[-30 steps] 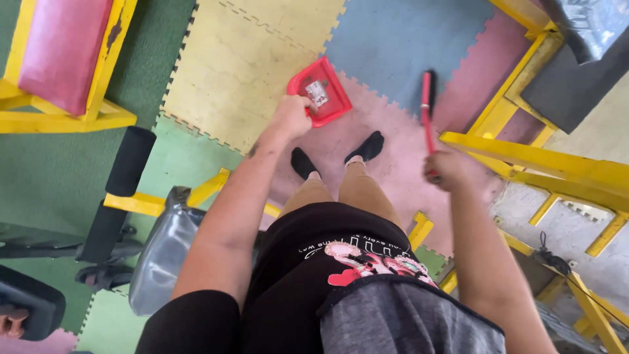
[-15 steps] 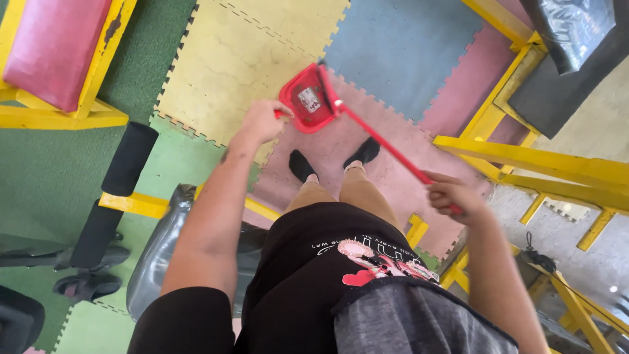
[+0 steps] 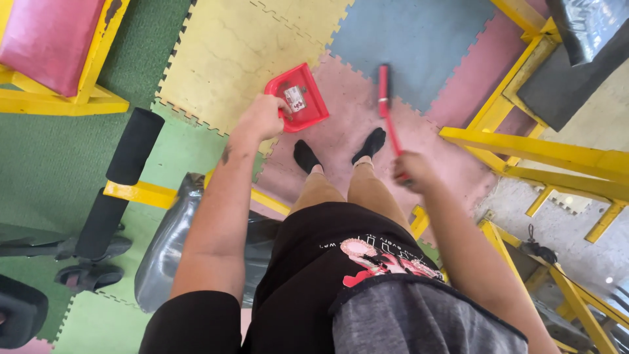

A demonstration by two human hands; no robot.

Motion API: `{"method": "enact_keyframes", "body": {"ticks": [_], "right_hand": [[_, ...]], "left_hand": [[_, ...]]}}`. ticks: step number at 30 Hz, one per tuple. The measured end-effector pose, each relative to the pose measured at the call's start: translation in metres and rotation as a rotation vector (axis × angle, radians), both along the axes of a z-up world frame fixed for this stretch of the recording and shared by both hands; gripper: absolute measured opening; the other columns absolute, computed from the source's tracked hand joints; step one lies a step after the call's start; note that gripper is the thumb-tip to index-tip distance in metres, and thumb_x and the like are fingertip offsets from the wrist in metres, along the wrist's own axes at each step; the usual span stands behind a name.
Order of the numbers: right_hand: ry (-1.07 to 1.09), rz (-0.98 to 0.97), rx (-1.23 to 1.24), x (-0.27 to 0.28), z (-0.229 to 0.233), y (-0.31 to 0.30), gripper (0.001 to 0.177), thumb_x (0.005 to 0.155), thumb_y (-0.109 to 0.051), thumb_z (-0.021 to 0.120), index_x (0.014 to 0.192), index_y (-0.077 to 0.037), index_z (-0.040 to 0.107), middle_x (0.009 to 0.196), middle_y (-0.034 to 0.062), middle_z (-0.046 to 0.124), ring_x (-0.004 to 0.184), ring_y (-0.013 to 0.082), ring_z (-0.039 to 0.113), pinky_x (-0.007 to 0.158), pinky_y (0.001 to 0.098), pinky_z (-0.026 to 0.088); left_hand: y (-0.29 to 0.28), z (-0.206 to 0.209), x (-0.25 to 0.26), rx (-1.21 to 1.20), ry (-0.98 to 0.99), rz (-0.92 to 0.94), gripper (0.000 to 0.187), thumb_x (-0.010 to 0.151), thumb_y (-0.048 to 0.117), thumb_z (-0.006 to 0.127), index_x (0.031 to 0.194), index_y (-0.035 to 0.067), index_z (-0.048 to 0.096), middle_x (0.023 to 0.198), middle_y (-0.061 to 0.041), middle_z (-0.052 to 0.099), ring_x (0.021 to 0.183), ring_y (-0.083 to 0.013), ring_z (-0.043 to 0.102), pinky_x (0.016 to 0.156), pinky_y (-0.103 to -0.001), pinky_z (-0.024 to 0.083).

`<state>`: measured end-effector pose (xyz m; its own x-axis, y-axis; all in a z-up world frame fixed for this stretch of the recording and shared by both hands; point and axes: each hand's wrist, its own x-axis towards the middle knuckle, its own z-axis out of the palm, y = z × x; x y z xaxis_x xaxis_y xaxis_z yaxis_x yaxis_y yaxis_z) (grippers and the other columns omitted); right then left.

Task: Sweeping the floor using a small hand broom and a dustpan in a gym.

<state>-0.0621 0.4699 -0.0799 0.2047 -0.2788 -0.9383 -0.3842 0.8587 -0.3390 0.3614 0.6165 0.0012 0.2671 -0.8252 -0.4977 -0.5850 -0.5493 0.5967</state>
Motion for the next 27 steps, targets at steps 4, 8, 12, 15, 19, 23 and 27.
{"method": "enact_keyframes", "body": {"ticks": [4, 8, 12, 15, 19, 23, 27], "right_hand": [[0.007, 0.152, 0.032, 0.08, 0.077, 0.068, 0.02, 0.094, -0.004, 0.05, 0.11, -0.012, 0.057, 0.065, 0.0005, 0.044, 0.048, 0.0113, 0.041, 0.041, 0.0283, 0.033], [-0.187, 0.055, 0.228, 0.064, 0.097, 0.065, 0.028, 0.095, -0.004, 0.052, 0.12, -0.016, 0.053, 0.064, -0.0056, 0.036, 0.045, 0.0044, 0.033, 0.038, 0.0223, 0.025], [-0.267, 0.048, 0.255, 0.025, 0.137, 0.048, 0.033, 0.093, -0.006, 0.05, 0.125, -0.013, 0.054, 0.065, -0.0066, 0.037, 0.044, 0.0018, 0.031, 0.036, 0.0198, 0.022], [-0.076, 0.051, 0.226, 0.002, 0.193, 0.045, 0.034, 0.092, -0.006, 0.049, 0.12, -0.024, 0.057, 0.066, -0.004, 0.039, 0.046, 0.0035, 0.034, 0.038, 0.02, 0.024], [-0.246, -0.19, 0.255, -0.077, 0.165, 0.056, 0.002, 0.095, -0.013, 0.05, 0.095, -0.013, 0.047, 0.069, -0.0033, 0.043, 0.047, 0.002, 0.036, 0.037, 0.0197, 0.025], [-0.488, -0.675, 0.376, -0.133, 0.158, 0.067, 0.012, 0.096, -0.015, 0.052, 0.085, -0.015, 0.045, 0.069, -0.007, 0.042, 0.05, -0.0004, 0.041, 0.039, 0.0171, 0.029], [-0.725, -1.09, 0.431, -0.201, 0.167, 0.073, 0.017, 0.098, -0.011, 0.051, 0.082, -0.012, 0.045, 0.069, -0.0074, 0.043, 0.052, -0.0004, 0.044, 0.043, 0.0173, 0.034]], "left_hand": [[-0.001, -0.004, -0.008, -0.022, 0.004, 0.021, 0.039, 0.074, 0.0, 0.062, 0.104, 0.015, 0.081, 0.103, -0.022, 0.073, 0.098, -0.0374, 0.071, 0.09, -0.043, 0.057], [0.007, -0.014, -0.012, -0.153, 0.015, 0.05, 0.036, 0.075, 0.0, 0.06, 0.101, 0.014, 0.082, 0.101, -0.021, 0.074, 0.098, -0.0368, 0.072, 0.092, -0.042, 0.056], [0.008, 0.025, -0.023, -0.113, 0.014, 0.089, 0.035, 0.079, 0.003, 0.06, 0.104, 0.016, 0.082, 0.092, -0.022, 0.074, 0.088, -0.0375, 0.072, 0.085, -0.044, 0.056], [0.006, 0.031, -0.043, -0.095, 0.038, 0.076, 0.046, 0.074, 0.0, 0.056, 0.108, 0.018, 0.081, 0.087, -0.023, 0.072, 0.078, -0.0362, 0.071, 0.077, -0.044, 0.056], [-0.013, 0.044, -0.092, -0.067, 0.082, 0.037, 0.038, 0.077, 0.005, 0.062, 0.109, 0.016, 0.079, 0.08, -0.024, 0.07, 0.07, -0.0359, 0.068, 0.07, -0.043, 0.054], [-0.036, 0.025, -0.153, -0.257, 0.08, -0.084, 0.042, 0.073, 0.001, 0.058, 0.107, 0.013, 0.08, 0.09, -0.022, 0.072, 0.074, -0.0335, 0.069, 0.071, -0.04, 0.055], [-0.077, 0.042, -0.235, -0.098, 0.04, -0.198, 0.043, 0.076, 0.004, 0.057, 0.111, 0.015, 0.08, 0.088, -0.023, 0.073, 0.076, -0.035, 0.071, 0.076, -0.04, 0.056]]}}
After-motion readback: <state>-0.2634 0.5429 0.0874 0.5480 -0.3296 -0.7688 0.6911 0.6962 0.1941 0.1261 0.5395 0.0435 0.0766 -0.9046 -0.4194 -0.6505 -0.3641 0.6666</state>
